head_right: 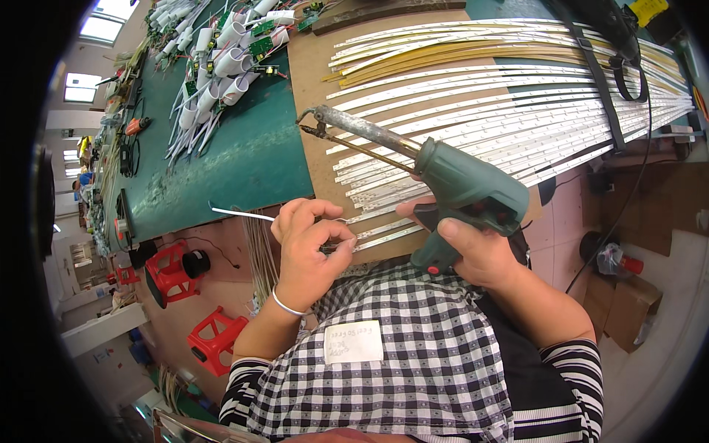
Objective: The person solders wires onto LED strips using a soldering gun.
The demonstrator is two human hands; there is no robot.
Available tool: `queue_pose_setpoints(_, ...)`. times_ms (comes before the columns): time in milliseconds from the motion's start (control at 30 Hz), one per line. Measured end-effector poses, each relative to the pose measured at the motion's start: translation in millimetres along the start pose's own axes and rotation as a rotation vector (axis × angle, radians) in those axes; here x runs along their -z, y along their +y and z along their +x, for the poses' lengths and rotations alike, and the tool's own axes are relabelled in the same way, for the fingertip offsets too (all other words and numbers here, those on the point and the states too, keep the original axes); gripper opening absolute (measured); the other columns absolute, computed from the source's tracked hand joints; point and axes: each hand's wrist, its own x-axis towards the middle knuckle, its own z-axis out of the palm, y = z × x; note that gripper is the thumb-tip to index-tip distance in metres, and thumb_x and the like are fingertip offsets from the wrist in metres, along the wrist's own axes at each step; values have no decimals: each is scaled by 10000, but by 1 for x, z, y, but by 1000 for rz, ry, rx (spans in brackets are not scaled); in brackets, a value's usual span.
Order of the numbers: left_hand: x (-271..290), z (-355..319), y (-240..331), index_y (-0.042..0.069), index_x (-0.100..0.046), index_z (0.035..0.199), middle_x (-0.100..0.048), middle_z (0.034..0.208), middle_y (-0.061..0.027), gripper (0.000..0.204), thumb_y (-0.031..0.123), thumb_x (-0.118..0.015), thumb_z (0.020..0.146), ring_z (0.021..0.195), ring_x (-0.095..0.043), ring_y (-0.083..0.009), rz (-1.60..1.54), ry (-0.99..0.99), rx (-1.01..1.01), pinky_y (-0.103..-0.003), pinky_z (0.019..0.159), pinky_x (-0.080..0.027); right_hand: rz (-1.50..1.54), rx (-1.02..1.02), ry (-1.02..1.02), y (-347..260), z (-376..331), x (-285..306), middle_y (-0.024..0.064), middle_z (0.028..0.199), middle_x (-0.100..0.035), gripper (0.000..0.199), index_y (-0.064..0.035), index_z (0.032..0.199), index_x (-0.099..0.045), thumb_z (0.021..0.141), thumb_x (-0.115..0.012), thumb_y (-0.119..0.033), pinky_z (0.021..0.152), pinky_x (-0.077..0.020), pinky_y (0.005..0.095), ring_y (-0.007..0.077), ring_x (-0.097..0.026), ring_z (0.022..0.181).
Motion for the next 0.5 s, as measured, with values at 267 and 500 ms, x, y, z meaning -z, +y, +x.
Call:
queue_pose_setpoints(267, 1, 5, 4, 135, -634, 727, -561, 1035, 6, 133, 96, -715, 629, 1090, -442, -268, 31, -26, -27, -415, 934, -272, -58, -31, -48, -2, -2, 4, 157, 1251, -534, 820, 7, 1398, -333, 780, -713, -374, 1054, -384, 425, 247, -562, 1151)
queue_pose_setpoints(500, -4, 4, -2, 136, -621, 719, -560, 1026, 7, 141, 83, -704, 619, 1078, -451, -266, 29, 25, -50, -417, 923, -275, -87, -52, -18, -12, -18, 0, 150, 1155, -581, 793, -39, 1389, -362, 783, -706, -419, 950, -462, 398, 224, -600, 1037)
